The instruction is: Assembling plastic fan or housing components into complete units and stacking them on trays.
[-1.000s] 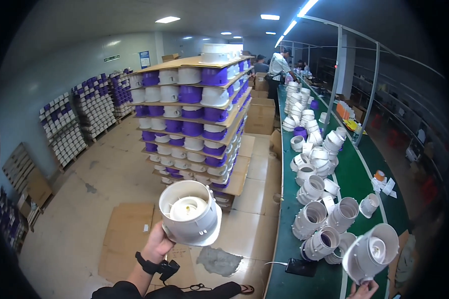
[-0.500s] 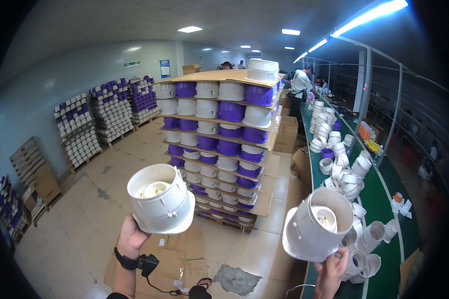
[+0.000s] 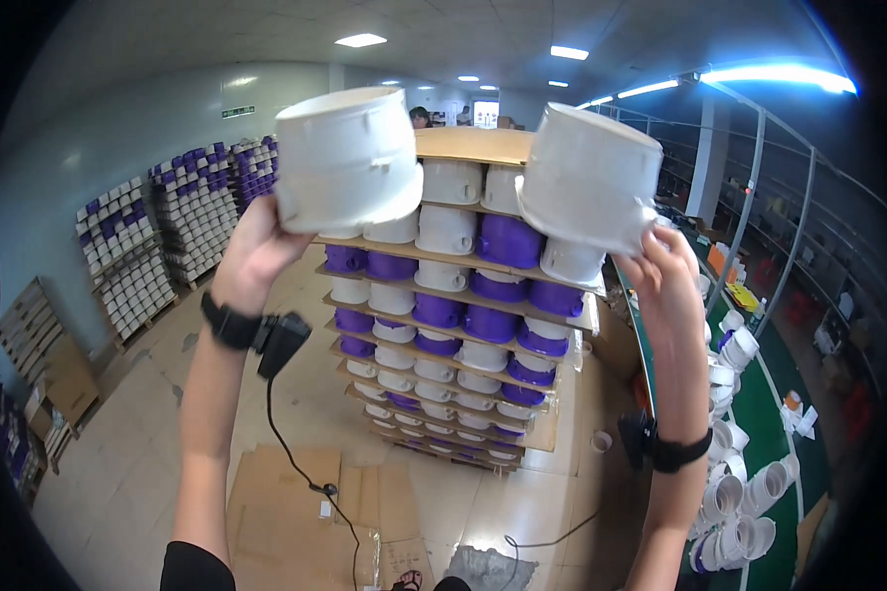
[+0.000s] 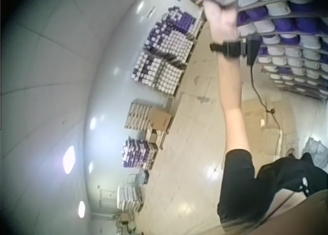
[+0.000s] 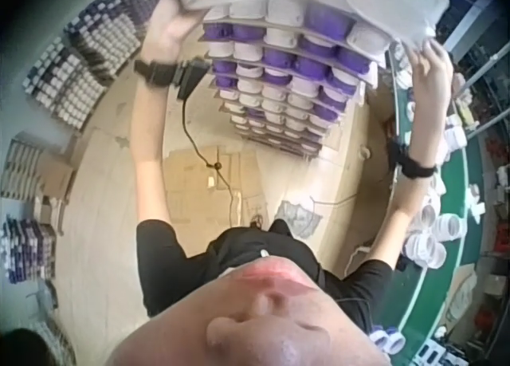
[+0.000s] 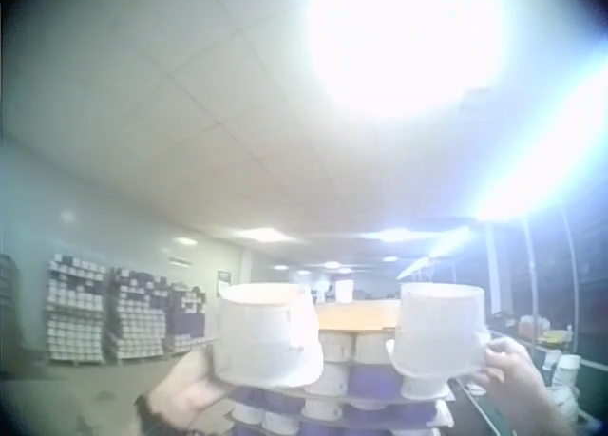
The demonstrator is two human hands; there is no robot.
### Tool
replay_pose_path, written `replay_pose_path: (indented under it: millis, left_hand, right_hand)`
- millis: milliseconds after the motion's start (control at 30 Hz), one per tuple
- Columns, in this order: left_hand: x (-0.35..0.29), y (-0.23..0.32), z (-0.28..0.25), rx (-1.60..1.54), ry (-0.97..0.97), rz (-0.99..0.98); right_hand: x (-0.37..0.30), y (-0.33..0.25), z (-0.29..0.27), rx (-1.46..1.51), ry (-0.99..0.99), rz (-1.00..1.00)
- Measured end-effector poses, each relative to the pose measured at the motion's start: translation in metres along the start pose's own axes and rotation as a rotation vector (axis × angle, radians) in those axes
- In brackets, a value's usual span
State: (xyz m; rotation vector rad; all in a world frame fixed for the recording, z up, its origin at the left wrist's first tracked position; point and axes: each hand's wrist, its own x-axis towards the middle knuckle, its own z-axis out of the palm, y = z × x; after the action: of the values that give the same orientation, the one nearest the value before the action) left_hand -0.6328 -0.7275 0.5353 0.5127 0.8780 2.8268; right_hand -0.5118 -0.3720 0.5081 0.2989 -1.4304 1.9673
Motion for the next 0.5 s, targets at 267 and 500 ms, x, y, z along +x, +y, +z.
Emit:
replay_pose_path:
  millis: [267, 500]
  left_hand:
    - [0.183, -0.019, 0.009, 0.032, -0.007, 0.041]
    - [0.279, -0.04, 0.0, 0.253, 0.022, 0.077]
  right_hand:
    - [0.131, 0.048, 0.054, -0.046, -0.08, 0.01]
    - [0.209, 0.102, 0.048, -0.003, -0.081, 0.06]
